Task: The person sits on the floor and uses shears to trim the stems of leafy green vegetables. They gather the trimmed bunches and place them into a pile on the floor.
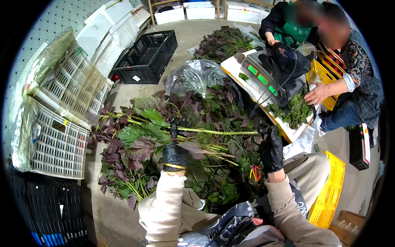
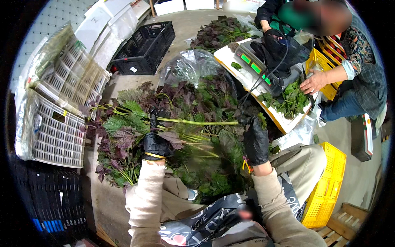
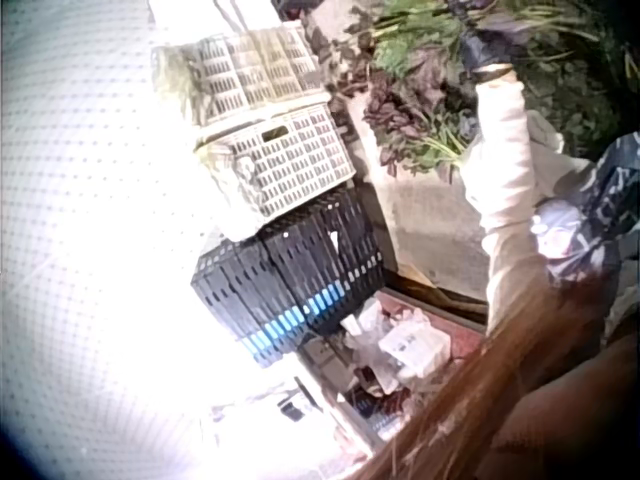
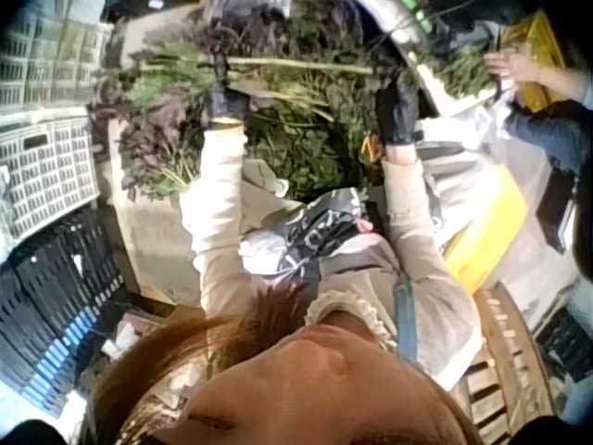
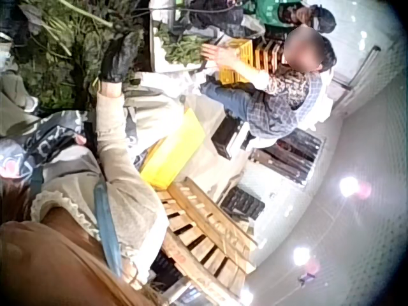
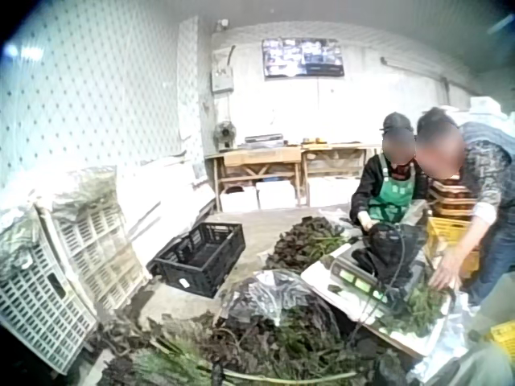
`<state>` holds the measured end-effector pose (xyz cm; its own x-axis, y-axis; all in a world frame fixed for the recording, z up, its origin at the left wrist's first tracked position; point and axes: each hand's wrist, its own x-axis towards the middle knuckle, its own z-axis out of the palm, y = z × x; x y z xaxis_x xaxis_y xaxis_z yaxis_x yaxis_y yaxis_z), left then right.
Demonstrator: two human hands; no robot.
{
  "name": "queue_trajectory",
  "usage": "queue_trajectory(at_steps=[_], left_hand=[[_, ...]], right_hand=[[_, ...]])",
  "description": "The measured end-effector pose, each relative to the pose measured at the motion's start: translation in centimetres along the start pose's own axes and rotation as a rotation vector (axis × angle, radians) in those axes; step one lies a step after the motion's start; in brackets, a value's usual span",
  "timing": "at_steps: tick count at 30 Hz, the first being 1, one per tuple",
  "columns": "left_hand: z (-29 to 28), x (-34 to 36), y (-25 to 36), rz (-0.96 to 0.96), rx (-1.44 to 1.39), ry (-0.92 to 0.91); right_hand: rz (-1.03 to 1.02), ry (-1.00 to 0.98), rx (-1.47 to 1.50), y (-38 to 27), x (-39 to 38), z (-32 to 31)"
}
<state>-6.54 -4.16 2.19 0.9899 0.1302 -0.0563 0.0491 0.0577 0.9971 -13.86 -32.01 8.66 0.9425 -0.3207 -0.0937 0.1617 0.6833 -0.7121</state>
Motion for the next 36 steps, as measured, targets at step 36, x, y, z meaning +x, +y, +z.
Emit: queue_trajectory(at_steps=[36], left_hand=[[4.0,1.1,2.2,-0.379,-1.301,-0.710]], right_hand=[[-0.551,-0.546,-1.238,2.1,-0.1,4.3]])
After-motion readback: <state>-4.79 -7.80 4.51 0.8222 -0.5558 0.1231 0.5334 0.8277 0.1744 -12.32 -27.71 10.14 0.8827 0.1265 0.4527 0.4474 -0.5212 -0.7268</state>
